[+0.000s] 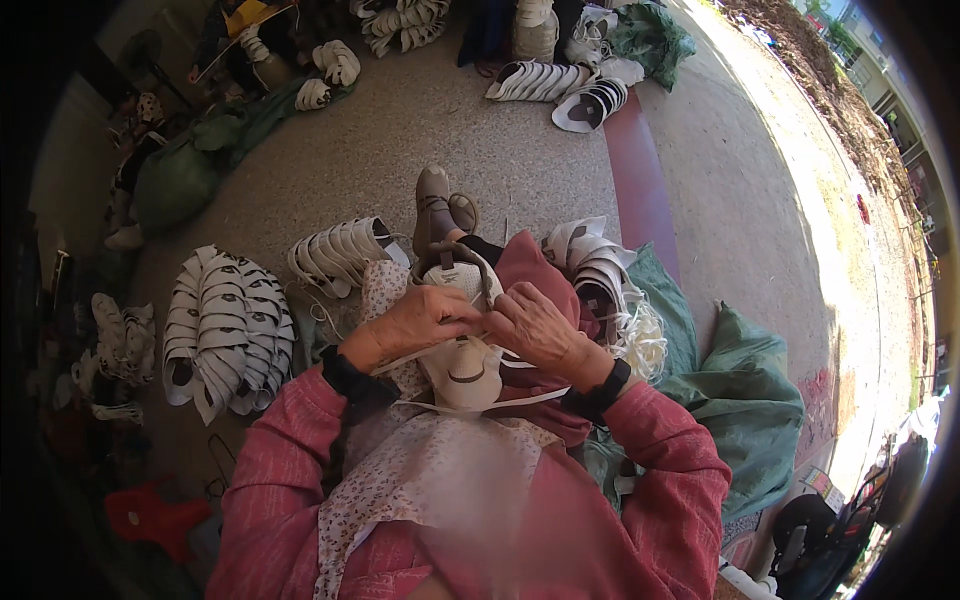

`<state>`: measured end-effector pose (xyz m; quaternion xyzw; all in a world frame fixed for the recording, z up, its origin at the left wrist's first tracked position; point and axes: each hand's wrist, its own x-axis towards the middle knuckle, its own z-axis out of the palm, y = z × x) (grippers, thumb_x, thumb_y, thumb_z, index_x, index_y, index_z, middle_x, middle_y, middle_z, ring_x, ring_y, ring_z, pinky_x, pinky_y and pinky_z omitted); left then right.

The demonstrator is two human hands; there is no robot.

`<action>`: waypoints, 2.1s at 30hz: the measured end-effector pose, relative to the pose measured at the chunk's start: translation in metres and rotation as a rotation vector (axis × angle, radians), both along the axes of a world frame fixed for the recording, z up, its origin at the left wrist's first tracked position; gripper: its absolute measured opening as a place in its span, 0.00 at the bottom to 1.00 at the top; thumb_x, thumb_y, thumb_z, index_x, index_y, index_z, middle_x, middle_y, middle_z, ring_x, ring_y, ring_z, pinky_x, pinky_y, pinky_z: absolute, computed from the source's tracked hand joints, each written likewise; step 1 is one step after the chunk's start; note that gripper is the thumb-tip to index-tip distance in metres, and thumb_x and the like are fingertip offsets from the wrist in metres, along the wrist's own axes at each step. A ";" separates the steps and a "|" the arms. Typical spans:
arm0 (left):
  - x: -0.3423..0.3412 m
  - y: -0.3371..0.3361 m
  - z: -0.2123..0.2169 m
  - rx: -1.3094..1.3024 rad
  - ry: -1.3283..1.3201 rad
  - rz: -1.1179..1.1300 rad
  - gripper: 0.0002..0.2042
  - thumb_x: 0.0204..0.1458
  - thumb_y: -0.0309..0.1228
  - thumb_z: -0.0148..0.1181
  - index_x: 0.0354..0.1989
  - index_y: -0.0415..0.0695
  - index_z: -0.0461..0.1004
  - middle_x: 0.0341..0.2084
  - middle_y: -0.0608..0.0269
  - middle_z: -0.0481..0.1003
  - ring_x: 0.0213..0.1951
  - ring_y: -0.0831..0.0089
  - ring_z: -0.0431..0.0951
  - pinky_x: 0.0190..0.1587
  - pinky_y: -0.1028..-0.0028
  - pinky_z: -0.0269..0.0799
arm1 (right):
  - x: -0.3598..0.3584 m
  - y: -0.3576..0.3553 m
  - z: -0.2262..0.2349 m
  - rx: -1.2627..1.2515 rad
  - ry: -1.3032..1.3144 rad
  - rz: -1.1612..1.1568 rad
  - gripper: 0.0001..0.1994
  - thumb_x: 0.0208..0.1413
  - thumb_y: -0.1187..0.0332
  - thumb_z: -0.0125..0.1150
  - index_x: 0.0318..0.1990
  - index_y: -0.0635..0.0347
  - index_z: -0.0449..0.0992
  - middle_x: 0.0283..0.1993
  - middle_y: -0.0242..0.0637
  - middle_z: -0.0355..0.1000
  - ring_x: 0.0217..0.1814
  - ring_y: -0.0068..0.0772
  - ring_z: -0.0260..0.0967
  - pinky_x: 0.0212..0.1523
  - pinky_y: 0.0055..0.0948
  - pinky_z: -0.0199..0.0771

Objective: The person sits on the floor and threads a white shoelace through the eyelets of a white sneaker. They pull the lace tight, adjust the tongue, and tie a knot. The person then picks up another shoe and repeats the lacing process.

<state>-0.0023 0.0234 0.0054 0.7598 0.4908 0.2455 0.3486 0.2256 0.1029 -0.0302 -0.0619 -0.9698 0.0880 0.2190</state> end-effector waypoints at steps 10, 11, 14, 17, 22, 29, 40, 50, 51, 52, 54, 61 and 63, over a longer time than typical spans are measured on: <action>0.012 -0.002 -0.011 0.394 0.289 -0.063 0.03 0.49 0.31 0.61 0.31 0.48 0.78 0.30 0.63 0.73 0.37 0.63 0.79 0.39 0.66 0.76 | -0.001 0.002 0.003 -0.044 -0.003 0.016 0.13 0.48 0.63 0.67 0.38 0.53 0.69 0.35 0.33 0.63 0.40 0.36 0.67 0.52 0.37 0.64; 0.013 -0.003 -0.014 0.446 0.327 -0.070 0.03 0.50 0.31 0.60 0.31 0.47 0.77 0.30 0.63 0.72 0.36 0.65 0.78 0.38 0.67 0.76 | -0.002 0.002 0.006 -0.077 -0.015 0.022 0.14 0.47 0.63 0.68 0.37 0.53 0.69 0.35 0.33 0.64 0.41 0.36 0.67 0.53 0.37 0.64; 0.018 -0.011 -0.014 0.583 0.459 -0.062 0.04 0.50 0.31 0.59 0.32 0.46 0.75 0.29 0.63 0.71 0.35 0.67 0.78 0.35 0.70 0.76 | -0.005 0.002 0.024 -0.168 -0.077 0.006 0.15 0.45 0.64 0.71 0.36 0.54 0.70 0.36 0.34 0.66 0.43 0.37 0.69 0.52 0.37 0.64; 0.024 -0.014 -0.015 0.631 0.573 -0.065 0.05 0.50 0.32 0.58 0.33 0.45 0.74 0.30 0.64 0.70 0.35 0.69 0.78 0.33 0.71 0.76 | -0.006 0.005 0.025 -0.202 -0.104 0.009 0.15 0.43 0.64 0.71 0.35 0.55 0.70 0.37 0.34 0.68 0.44 0.37 0.71 0.51 0.37 0.65; 0.022 -0.010 -0.014 0.566 0.571 -0.096 0.06 0.51 0.33 0.59 0.34 0.44 0.75 0.31 0.64 0.71 0.38 0.69 0.78 0.33 0.71 0.77 | -0.008 0.008 0.021 -0.189 -0.080 0.028 0.13 0.42 0.65 0.71 0.33 0.55 0.71 0.34 0.32 0.69 0.40 0.37 0.71 0.48 0.36 0.66; 0.017 -0.003 -0.011 0.533 0.528 -0.140 0.05 0.49 0.30 0.60 0.33 0.44 0.74 0.32 0.62 0.72 0.38 0.68 0.79 0.34 0.69 0.78 | -0.009 0.011 0.026 -0.324 -0.056 0.042 0.11 0.43 0.65 0.71 0.31 0.52 0.74 0.32 0.30 0.69 0.37 0.36 0.70 0.47 0.35 0.66; -0.019 -0.029 0.025 0.441 0.077 0.200 0.06 0.51 0.26 0.64 0.37 0.40 0.78 0.34 0.59 0.77 0.37 0.60 0.81 0.39 0.66 0.78 | -0.023 -0.017 0.046 -0.174 -0.216 -0.105 0.02 0.49 0.68 0.63 0.30 0.53 0.76 0.34 0.36 0.70 0.39 0.37 0.71 0.45 0.36 0.64; 0.006 -0.082 -0.021 0.346 -0.105 -0.030 0.18 0.49 0.26 0.66 0.50 0.45 0.80 0.48 0.63 0.78 0.49 0.60 0.78 0.51 0.67 0.77 | -0.040 -0.030 0.022 -0.132 -0.417 -0.241 0.02 0.48 0.70 0.60 0.27 0.53 0.79 0.29 0.38 0.76 0.33 0.42 0.76 0.39 0.42 0.69; 0.005 -0.083 -0.020 0.350 -0.093 -0.033 0.19 0.48 0.26 0.66 0.51 0.45 0.79 0.49 0.63 0.77 0.50 0.60 0.78 0.52 0.67 0.77 | -0.040 -0.030 0.021 -0.159 -0.332 -0.236 0.04 0.50 0.70 0.60 0.26 0.55 0.78 0.27 0.36 0.75 0.30 0.40 0.75 0.37 0.40 0.69; 0.005 -0.083 -0.018 0.348 -0.098 -0.037 0.19 0.48 0.26 0.66 0.51 0.45 0.79 0.49 0.62 0.77 0.50 0.60 0.78 0.52 0.67 0.77 | -0.040 -0.031 0.020 -0.187 -0.248 -0.231 0.05 0.52 0.70 0.60 0.25 0.57 0.78 0.26 0.34 0.74 0.28 0.37 0.74 0.36 0.37 0.69; 0.006 -0.084 -0.014 0.344 -0.112 -0.048 0.19 0.48 0.25 0.65 0.52 0.45 0.79 0.49 0.61 0.77 0.51 0.59 0.78 0.53 0.66 0.76 | -0.041 -0.030 0.026 -0.559 -0.192 -0.265 0.08 0.57 0.70 0.60 0.26 0.59 0.77 0.25 0.30 0.72 0.25 0.30 0.70 0.32 0.32 0.68; -0.002 -0.069 -0.023 0.104 -0.114 -0.175 0.19 0.49 0.25 0.63 0.51 0.45 0.79 0.47 0.56 0.78 0.49 0.58 0.79 0.51 0.66 0.77 | -0.025 -0.022 0.059 -1.769 0.002 -0.287 0.10 0.71 0.61 0.52 0.42 0.57 0.74 0.28 0.21 0.66 0.26 0.11 0.59 0.25 0.16 0.55; -0.001 -0.065 -0.028 0.113 -0.110 -0.182 0.17 0.49 0.25 0.63 0.50 0.45 0.80 0.45 0.56 0.78 0.47 0.58 0.80 0.49 0.66 0.78 | -0.018 -0.026 0.074 -1.721 -0.102 -0.345 0.12 0.72 0.59 0.49 0.41 0.57 0.73 0.29 0.22 0.65 0.27 0.11 0.60 0.25 0.16 0.56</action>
